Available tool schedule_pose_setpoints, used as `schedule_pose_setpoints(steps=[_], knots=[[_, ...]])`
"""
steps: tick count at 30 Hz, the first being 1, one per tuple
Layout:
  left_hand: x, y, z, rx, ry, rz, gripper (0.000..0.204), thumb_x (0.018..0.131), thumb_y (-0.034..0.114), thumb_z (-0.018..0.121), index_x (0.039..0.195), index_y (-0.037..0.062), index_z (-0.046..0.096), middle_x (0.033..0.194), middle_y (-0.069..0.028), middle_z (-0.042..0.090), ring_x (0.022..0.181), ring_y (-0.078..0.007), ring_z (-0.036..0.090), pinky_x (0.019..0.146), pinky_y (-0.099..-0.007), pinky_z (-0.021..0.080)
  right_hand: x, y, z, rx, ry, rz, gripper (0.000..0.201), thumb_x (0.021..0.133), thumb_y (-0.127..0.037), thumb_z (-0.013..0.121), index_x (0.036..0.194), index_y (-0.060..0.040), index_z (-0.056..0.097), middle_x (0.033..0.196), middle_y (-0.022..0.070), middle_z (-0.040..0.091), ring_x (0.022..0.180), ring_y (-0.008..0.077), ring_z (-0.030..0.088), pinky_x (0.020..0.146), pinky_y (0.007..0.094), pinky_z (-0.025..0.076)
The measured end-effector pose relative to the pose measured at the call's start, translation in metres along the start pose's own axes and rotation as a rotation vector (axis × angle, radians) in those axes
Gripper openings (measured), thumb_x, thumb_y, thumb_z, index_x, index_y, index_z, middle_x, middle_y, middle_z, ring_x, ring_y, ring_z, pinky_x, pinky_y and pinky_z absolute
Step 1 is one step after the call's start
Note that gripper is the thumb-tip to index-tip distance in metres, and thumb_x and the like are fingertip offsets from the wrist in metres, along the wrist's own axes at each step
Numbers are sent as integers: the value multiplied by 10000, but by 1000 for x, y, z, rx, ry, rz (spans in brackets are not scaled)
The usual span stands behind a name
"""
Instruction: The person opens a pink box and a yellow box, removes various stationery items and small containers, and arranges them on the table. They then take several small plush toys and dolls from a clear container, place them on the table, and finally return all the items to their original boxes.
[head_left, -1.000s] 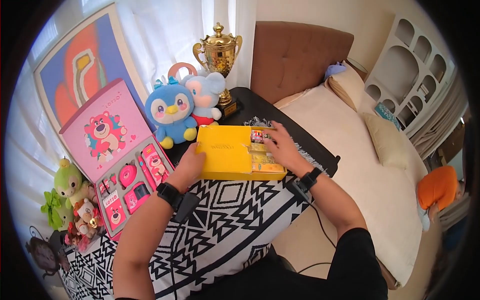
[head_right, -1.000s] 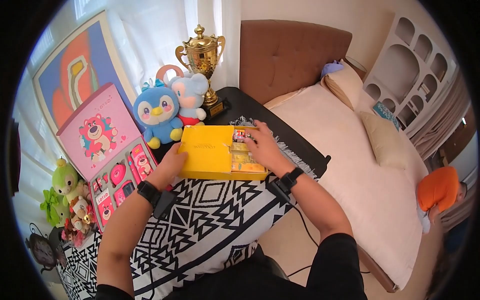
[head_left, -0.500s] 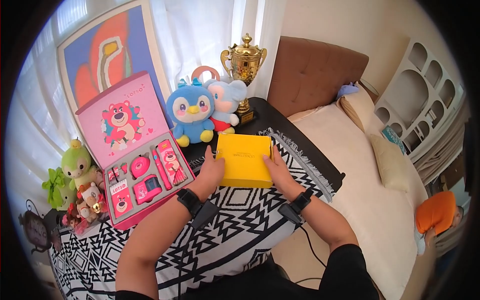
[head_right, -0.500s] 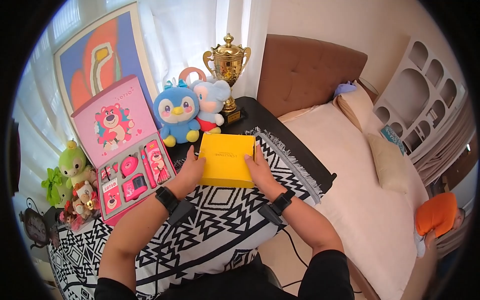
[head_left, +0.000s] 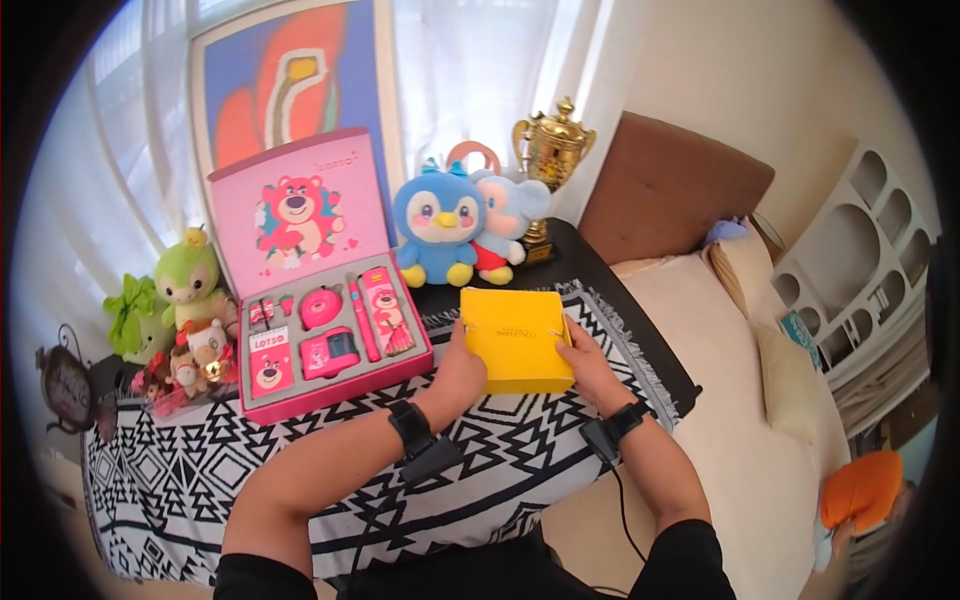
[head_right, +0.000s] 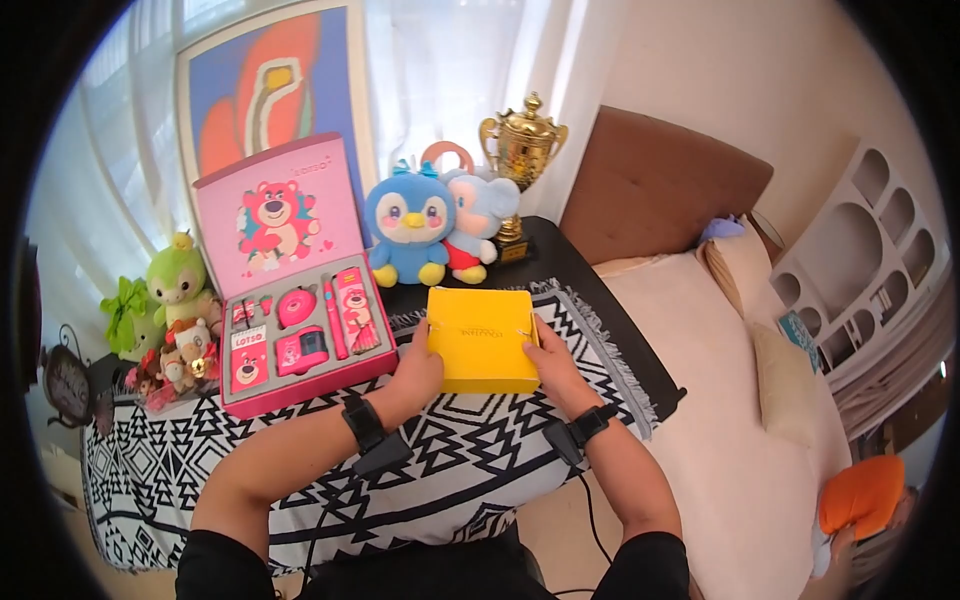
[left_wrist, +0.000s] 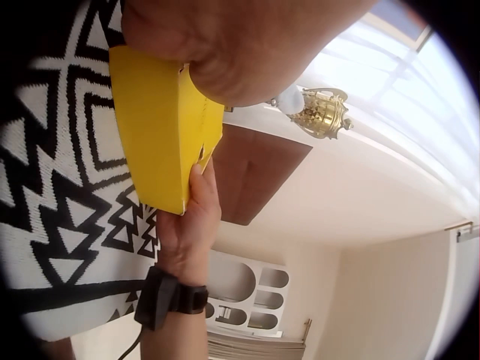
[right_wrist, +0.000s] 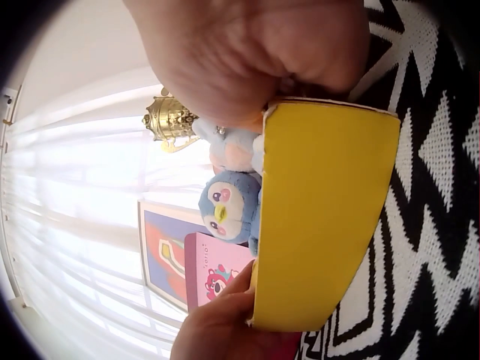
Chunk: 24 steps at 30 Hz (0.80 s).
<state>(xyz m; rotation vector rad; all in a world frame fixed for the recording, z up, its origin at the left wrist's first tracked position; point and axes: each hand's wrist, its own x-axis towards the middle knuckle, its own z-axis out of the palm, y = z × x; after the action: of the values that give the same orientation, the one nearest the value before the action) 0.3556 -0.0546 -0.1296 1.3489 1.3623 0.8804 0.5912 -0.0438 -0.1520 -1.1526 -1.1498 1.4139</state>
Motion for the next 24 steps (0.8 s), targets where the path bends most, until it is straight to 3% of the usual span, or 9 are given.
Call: schedule_pose_setpoints(steps=[1, 6, 9, 12, 13, 15, 16, 20, 24], knots=[[8, -28, 5, -4, 26, 210, 710, 917, -95, 400, 1587, -44, 173, 1411, -312, 525, 1336, -383, 523, 1098, -359, 419, 2, 1, 3, -4, 26, 3, 553, 1044, 17, 435, 1585, -48, 338, 1498, 109, 511, 1288, 194, 571, 1055, 303, 469], [6, -24, -5, -238, -9, 184, 714, 909, -99, 385, 1582, -80, 145, 1439, -311, 498, 1349, -382, 506, 1112, -356, 402, 24, 8, -1, 12, 24, -53, 461, 1036, 15, 449, 1497, 13, 459, 1351, 113, 621, 1176, 176, 632, 1001, 290, 493], [0, -17, -14, 110, 36, 265, 667, 931, -20, 451, 1558, -77, 229, 1463, -318, 472, 1356, -436, 479, 1118, -398, 407, 37, 12, -4, -97, 100, -73, 431, 1043, 9, 444, 1471, 16, 494, 1327, 117, 637, 1162, 184, 646, 998, 290, 505], [7, 3, -69, 301, -32, 522, 607, 968, 88, 513, 1527, -53, 324, 1436, -294, 519, 1356, -381, 508, 1132, -401, 399, 40, 32, -23, -796, 255, -466, 400, 1025, -63, 511, 1414, 28, 535, 1341, 163, 630, 1195, 248, 630, 1016, 343, 497], [-18, 60, -105, 279, -41, 401, 549, 971, 143, 558, 1460, -65, 422, 1417, -295, 529, 1352, -399, 505, 1136, -410, 398, 18, 6, -2, -959, 264, -557, 418, 954, -97, 620, 1358, 5, 582, 1394, 244, 562, 1310, 390, 531, 1099, 427, 430], [11, 61, -160, 374, 195, 366, 572, 936, 143, 610, 1453, -27, 434, 1364, -292, 558, 1273, -424, 548, 1073, -463, 444, -11, -19, 21, -1074, 130, -638, 424, 936, -114, 652, 1344, -11, 595, 1390, 237, 559, 1322, 397, 514, 1128, 462, 391], [46, 35, -195, 764, 470, 682, 581, 903, 116, 636, 1434, -20, 443, 1349, -285, 558, 1249, -431, 551, 1046, -479, 459, -22, -25, 30, -1196, 1, -708, 432, 918, -130, 683, 1330, -27, 608, 1387, 230, 557, 1334, 405, 497, 1157, 497, 353], [90, 47, -326, 1353, 1025, 524, 680, 834, 116, 683, 1462, 17, 439, 1488, -245, 458, 1358, -466, 455, 1066, -520, 450, -41, -28, 46, -1440, -206, -644, 457, 878, -146, 730, 1310, -41, 621, 1396, 209, 549, 1341, 393, 479, 1176, 558, 297], [86, 55, -389, 1314, 900, 360, 757, 829, 153, 692, 1516, 31, 398, 1521, -229, 435, 1407, -449, 407, 1137, -475, 411, -25, -22, 30, -1334, -185, -604, 476, 858, -142, 753, 1309, -57, 628, 1393, 192, 552, 1350, 374, 474, 1191, 562, 274]])
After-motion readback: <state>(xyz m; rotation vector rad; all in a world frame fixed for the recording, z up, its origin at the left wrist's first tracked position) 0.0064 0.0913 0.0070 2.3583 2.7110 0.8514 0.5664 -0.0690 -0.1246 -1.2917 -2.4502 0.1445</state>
